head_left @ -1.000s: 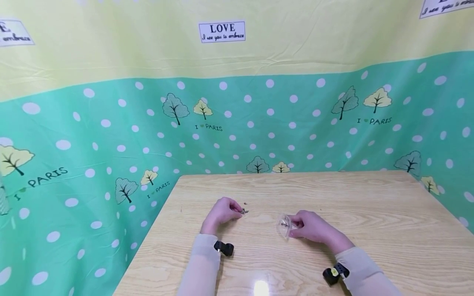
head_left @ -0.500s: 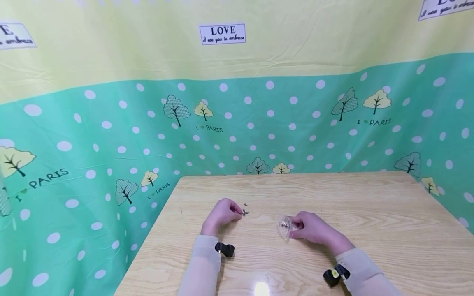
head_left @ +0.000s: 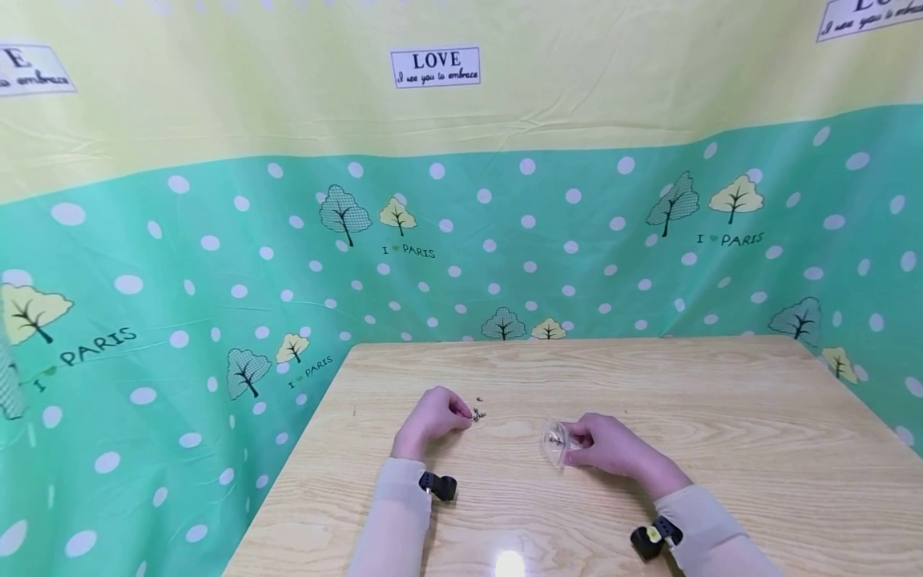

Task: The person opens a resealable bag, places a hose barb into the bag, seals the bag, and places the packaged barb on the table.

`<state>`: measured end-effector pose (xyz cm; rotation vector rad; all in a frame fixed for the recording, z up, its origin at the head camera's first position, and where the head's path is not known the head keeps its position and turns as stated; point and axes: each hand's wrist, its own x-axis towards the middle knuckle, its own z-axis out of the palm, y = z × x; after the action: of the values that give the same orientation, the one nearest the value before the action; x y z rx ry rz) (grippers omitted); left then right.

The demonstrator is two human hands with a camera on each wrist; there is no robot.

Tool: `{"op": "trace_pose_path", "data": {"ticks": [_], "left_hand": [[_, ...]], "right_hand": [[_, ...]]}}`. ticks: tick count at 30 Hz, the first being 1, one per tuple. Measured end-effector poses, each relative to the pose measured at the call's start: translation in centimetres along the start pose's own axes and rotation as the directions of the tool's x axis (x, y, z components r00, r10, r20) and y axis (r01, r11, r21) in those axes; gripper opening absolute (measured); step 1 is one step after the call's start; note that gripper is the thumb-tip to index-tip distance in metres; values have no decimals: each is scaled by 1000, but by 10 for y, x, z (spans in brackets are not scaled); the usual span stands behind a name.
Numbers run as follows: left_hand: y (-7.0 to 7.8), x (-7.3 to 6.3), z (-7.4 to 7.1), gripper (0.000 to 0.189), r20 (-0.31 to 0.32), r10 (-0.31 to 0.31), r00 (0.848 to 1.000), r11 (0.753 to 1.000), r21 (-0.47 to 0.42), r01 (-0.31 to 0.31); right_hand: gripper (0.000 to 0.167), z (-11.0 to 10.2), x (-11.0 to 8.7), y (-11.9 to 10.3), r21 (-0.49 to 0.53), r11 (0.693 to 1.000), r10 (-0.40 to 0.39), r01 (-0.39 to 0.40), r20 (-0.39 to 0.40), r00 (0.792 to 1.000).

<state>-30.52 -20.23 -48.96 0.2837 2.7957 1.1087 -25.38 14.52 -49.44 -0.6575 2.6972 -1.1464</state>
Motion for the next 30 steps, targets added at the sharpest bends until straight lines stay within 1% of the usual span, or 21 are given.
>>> {"op": "trace_pose_path", "data": {"ticks": [4, 8, 16, 24, 30], "left_hand": [[-1, 0, 0, 6, 7, 7, 1000, 1000, 5, -7], [-2, 0, -1, 6, 13, 7, 1000, 1000, 4, -7], [-3, -1, -3, 4, 8, 21, 1000, 1000, -10, -21], [-7, 2, -2, 5, 2, 21, 1000, 1000, -20, -21], [-8, 3, -3, 7, -1, 17, 1000, 998, -57, -17]], "right_hand": [[51, 0, 0, 0, 2, 1000, 16, -16, -4, 1000], [48, 1, 0, -1, -4, 999, 37, -37, -6, 999], [51, 1, 0, -2, -5, 1000, 29, -29, -7, 1000], [53, 2, 1, 1, -7, 1000, 25, -25, -6, 1000], [48, 2, 1, 1, -18, 1000, 24, -24, -6, 1000]]}}
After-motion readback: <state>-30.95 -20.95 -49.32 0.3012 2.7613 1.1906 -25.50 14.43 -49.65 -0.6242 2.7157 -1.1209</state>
